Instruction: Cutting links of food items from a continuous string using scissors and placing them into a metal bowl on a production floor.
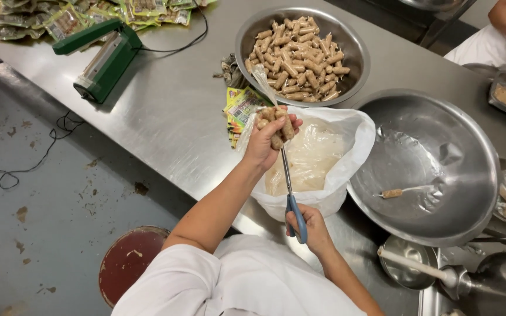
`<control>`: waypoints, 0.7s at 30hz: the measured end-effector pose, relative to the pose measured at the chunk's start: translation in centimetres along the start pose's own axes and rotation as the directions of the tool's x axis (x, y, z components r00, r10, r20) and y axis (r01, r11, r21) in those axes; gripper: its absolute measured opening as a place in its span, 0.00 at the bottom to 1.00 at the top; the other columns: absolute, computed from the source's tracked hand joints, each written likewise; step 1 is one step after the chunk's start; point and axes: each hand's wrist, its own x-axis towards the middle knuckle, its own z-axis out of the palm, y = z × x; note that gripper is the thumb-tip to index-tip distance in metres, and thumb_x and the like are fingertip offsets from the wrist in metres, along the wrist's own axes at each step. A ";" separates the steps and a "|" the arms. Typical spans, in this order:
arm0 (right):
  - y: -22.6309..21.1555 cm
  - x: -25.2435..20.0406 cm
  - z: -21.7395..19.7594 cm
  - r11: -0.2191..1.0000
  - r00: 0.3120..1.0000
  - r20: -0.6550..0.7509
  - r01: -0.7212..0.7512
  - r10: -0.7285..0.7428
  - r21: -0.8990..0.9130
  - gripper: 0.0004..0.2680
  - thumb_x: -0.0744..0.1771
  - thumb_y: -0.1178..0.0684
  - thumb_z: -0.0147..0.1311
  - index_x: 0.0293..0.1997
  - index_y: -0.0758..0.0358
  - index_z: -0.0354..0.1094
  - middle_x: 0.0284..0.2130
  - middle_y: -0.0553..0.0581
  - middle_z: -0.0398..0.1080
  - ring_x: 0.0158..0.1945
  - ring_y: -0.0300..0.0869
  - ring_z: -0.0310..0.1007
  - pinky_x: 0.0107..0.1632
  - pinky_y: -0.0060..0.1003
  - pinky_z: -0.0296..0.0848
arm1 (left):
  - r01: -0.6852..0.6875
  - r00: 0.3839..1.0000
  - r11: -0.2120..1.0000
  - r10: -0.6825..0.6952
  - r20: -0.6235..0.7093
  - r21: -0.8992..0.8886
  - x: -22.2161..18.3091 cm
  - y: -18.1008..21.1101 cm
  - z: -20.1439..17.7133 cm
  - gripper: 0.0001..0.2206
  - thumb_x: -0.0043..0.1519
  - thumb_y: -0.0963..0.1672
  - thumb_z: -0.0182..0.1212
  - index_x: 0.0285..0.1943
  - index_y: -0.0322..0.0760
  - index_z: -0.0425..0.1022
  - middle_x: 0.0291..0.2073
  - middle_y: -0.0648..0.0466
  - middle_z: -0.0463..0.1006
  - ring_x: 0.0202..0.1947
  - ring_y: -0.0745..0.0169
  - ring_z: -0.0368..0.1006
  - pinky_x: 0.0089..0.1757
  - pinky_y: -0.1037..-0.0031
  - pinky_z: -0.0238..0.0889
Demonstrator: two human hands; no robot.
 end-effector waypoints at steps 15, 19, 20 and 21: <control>2.8 0.2 -0.1 0.998 0.995 -0.101 -0.004 0.010 0.061 0.14 0.69 0.49 0.58 0.23 0.63 0.70 0.08 0.60 0.70 0.14 0.38 0.68 0.22 0.27 0.65 | 0.078 0.984 0.986 -0.100 -0.149 -0.145 1.3 -3.1 -2.5 0.18 0.65 0.42 0.65 0.63 0.35 0.72 0.43 0.43 0.84 0.50 0.40 0.82 0.51 0.51 0.77; 2.8 0.0 0.0 0.999 0.994 -0.111 0.024 -0.019 0.048 0.15 0.69 0.49 0.59 0.22 0.63 0.70 0.07 0.60 0.69 0.13 0.38 0.68 0.21 0.26 0.65 | 0.168 0.952 0.929 -0.240 -0.189 -0.331 1.6 -4.2 -3.9 0.23 0.64 0.42 0.66 0.67 0.35 0.66 0.53 0.40 0.80 0.59 0.35 0.75 0.59 0.44 0.69; 2.6 0.1 0.0 0.999 0.993 -0.116 0.029 -0.024 0.042 0.15 0.69 0.49 0.59 0.21 0.62 0.69 0.07 0.59 0.70 0.13 0.38 0.69 0.21 0.25 0.66 | 0.186 0.940 0.899 -0.280 -0.194 -0.395 1.7 -4.3 -4.1 0.26 0.63 0.42 0.65 0.70 0.37 0.63 0.58 0.38 0.77 0.63 0.32 0.72 0.61 0.41 0.65; 2.3 -0.1 -0.1 0.999 0.993 -0.114 0.027 -0.022 0.039 0.15 0.69 0.49 0.59 0.21 0.62 0.69 0.07 0.59 0.70 0.13 0.38 0.69 0.21 0.25 0.66 | 0.183 0.941 0.899 -0.278 -0.195 -0.398 1.7 -4.5 -4.2 0.26 0.63 0.42 0.65 0.70 0.37 0.63 0.58 0.38 0.77 0.63 0.32 0.72 0.61 0.41 0.65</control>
